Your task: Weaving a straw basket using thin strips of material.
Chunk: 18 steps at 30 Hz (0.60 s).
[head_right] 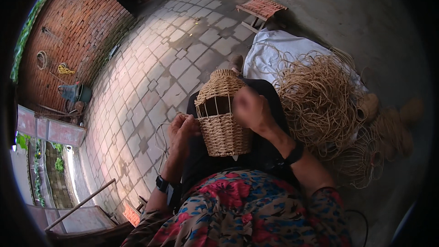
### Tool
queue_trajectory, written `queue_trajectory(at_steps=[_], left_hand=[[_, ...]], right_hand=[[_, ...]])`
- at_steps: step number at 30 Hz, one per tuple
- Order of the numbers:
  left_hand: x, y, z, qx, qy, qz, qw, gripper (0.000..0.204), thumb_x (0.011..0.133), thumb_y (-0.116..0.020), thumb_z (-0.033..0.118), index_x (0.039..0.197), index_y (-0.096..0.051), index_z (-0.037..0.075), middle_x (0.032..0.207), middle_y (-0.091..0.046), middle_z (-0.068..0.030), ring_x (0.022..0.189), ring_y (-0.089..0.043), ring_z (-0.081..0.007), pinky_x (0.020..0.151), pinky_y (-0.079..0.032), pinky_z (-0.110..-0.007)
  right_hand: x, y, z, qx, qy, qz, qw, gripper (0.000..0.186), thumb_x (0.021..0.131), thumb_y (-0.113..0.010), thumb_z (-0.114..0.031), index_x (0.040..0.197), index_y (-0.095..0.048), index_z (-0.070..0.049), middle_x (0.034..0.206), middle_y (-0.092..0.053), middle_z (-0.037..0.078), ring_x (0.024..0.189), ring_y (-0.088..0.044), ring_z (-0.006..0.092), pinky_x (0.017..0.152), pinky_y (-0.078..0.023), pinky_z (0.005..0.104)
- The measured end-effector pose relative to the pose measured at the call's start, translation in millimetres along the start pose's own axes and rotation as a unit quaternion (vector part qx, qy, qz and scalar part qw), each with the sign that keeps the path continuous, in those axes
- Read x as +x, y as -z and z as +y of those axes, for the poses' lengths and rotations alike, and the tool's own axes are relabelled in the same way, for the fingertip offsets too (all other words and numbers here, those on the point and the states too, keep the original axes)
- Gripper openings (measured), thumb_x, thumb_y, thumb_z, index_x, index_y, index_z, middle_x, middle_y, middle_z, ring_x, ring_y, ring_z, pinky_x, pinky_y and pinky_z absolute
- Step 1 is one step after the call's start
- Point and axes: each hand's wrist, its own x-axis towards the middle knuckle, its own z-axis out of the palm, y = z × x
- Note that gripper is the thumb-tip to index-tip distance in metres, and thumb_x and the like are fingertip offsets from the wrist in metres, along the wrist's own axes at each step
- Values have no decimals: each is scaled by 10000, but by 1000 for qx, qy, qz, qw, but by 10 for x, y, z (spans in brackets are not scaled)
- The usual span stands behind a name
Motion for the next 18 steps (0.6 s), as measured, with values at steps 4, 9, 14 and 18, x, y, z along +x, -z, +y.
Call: queue_trajectory(at_steps=[4,9,14,18], left_hand=[[34,87,-207,114,-42,15,992,187,927,-608,215,915,-568,33,842,-601,-25,717,-552,-95,590,-459,-235],[12,21,-23,69,8,-35,997,151,925,-605,189,897,-564,47,855,-598,-27,695,-539,-94,611,-461,-240],[-456,-65,168,24,-83,-60,994,105,936,-579,136,913,-557,35,900,-634,-66,686,-572,-118,631,-491,-260],[-743,-177,395,177,-201,-149,952,67,910,-589,54,948,-562,5,925,-652,-111,730,-635,-164,685,-518,-295]], right_hand=[[-39,-8,-30,42,8,-5,999,73,760,-565,24,816,-536,-13,638,-532,38,591,-496,72,552,-428,259],[-92,53,-24,49,8,4,999,71,780,-570,24,826,-534,-15,666,-530,14,623,-491,58,576,-426,243],[-283,268,28,139,-33,-42,989,104,845,-591,2,904,-513,-35,794,-535,-20,725,-509,50,670,-443,231],[-530,459,147,242,-65,-18,968,99,870,-555,-37,955,-509,-60,872,-568,11,780,-550,71,695,-460,238]])
